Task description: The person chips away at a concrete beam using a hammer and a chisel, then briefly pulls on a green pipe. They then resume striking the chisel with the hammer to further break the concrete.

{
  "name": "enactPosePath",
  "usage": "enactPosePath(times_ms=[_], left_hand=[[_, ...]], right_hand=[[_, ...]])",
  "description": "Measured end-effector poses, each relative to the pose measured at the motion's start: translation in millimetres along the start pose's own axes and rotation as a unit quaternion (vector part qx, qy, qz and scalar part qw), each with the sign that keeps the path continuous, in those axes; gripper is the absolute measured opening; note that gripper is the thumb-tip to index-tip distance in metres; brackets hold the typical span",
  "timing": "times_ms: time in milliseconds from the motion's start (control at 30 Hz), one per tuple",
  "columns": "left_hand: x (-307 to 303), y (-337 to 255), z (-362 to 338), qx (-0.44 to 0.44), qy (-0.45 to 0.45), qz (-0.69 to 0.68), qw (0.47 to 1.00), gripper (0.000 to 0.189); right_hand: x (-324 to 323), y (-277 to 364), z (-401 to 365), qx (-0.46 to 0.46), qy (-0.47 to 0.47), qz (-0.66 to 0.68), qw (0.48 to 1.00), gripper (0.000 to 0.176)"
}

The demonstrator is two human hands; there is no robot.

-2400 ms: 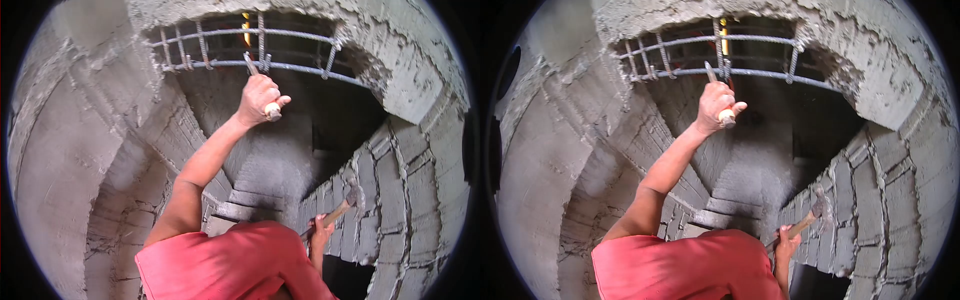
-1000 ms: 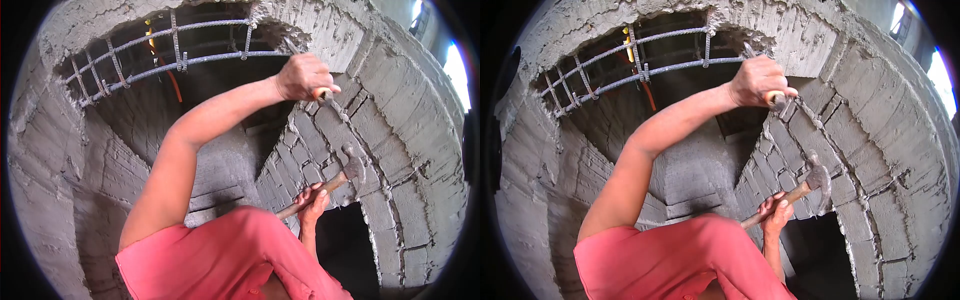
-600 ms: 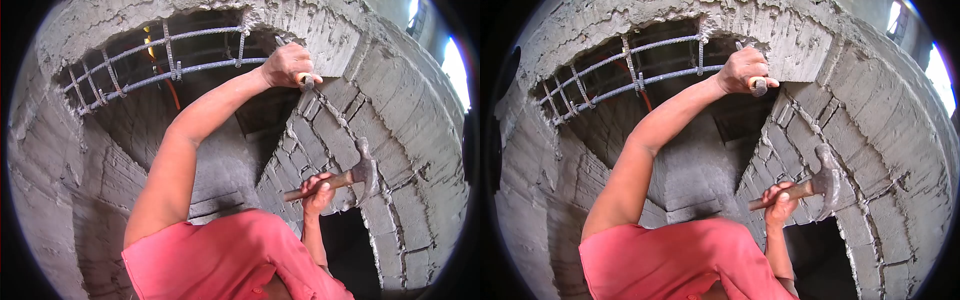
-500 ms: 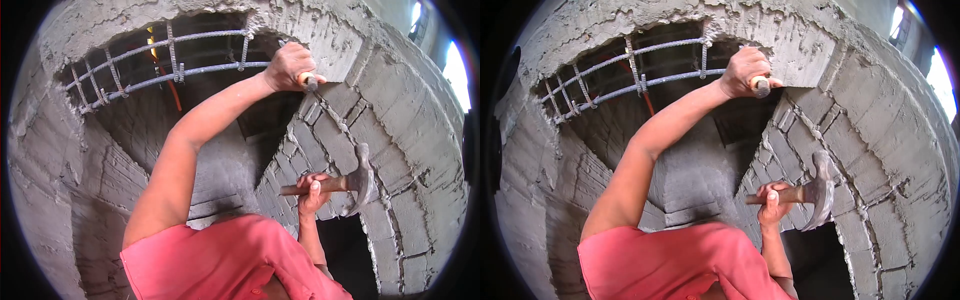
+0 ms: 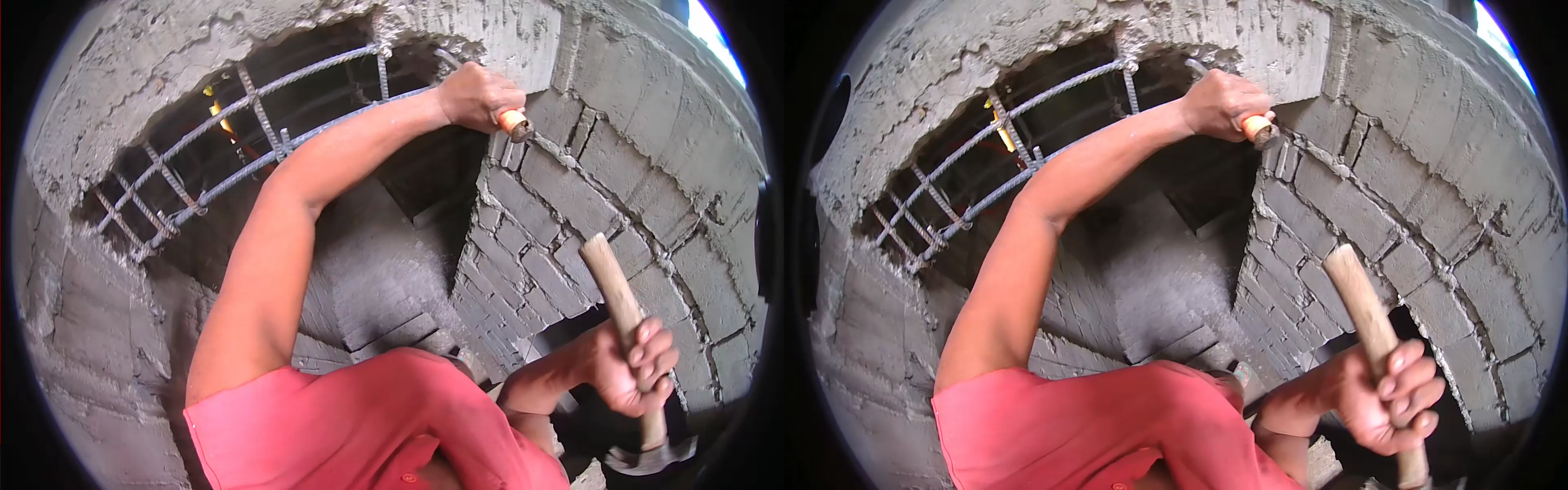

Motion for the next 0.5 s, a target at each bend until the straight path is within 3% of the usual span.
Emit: enactPosePath(times_ms=[67, 133, 167, 200, 233, 300, 367, 433, 467, 500], left_hand=[[-6.5, 4.9, 4.7, -0.015, -0.005, -0.01, 1.0, 0.025], [-12.2, 7.7, 12.4, -0.021, -0.009, -0.017, 1.0, 0.024], [-15.2, 10.3, 14.1, -0.036, -0.012, -0.033, 0.999, 0.024], [-15.3, 10.7, 14.9, -0.042, -0.004, -0.037, 0.998, 0.022], [-15.1, 11.8, 15.1, -0.043, -0.004, -0.036, 0.998, 0.022], [-24.0, 20.6, 16.7, -0.046, -0.022, -0.028, 0.998, 0.022], [-22.1, 20.7, 14.9, -0.044, -0.006, -0.048, 0.998, 0.021], [-12.3, 15.0, 8.0, -0.031, 0.018, -0.041, 0.999, 0.022], [-11.4, 13.5, 5.9, -0.033, 0.016, -0.042, 0.998, 0.022], [-10.8, 13.4, 5.0, -0.035, 0.012, -0.037, 0.999, 0.022]], right_hand=[[6.3, -7.7, -21.7, -0.029, -0.023, 0.018, 0.999, 0.029], [32.0, -61.1, -68.6, 0.015, 0.006, -0.249, 0.968, 0.03], [33.7, -128.9, -111.9, 0.179, -0.179, 0.112, 0.961, 0.031], [52.1, -165.3, -143.1, 0.189, 0.057, -0.236, 0.951, 0.029], [60.9, -216.4, -186.2, 0.56, -0.037, -0.017, 0.827, 0.023], [58.7, -207.6, -193.2, 0.571, -0.087, 0.058, 0.814, 0.016], [18.3, -181.0, -185.8, 0.563, -0.101, -0.056, 0.818, 0.015], [13.3, -141.8, -129.7, 0.416, -0.054, -0.079, 0.905, 0.016], [11.9, -119.9, -98.5, 0.35, -0.088, -0.051, 0.931, 0.014], [14.4, -96.1, -61.3, 0.263, -0.06, 0.0, 0.963, 0.013]])
Point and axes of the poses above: each hand's wrist, its own z-axis towards the middle knuckle, its own x-axis out of the palm, y = z × x, the point moved 8 cm from there along z, towards the middle knuckle, and after that the axes turned 4 degrees about -z, right-handed, at the moved point
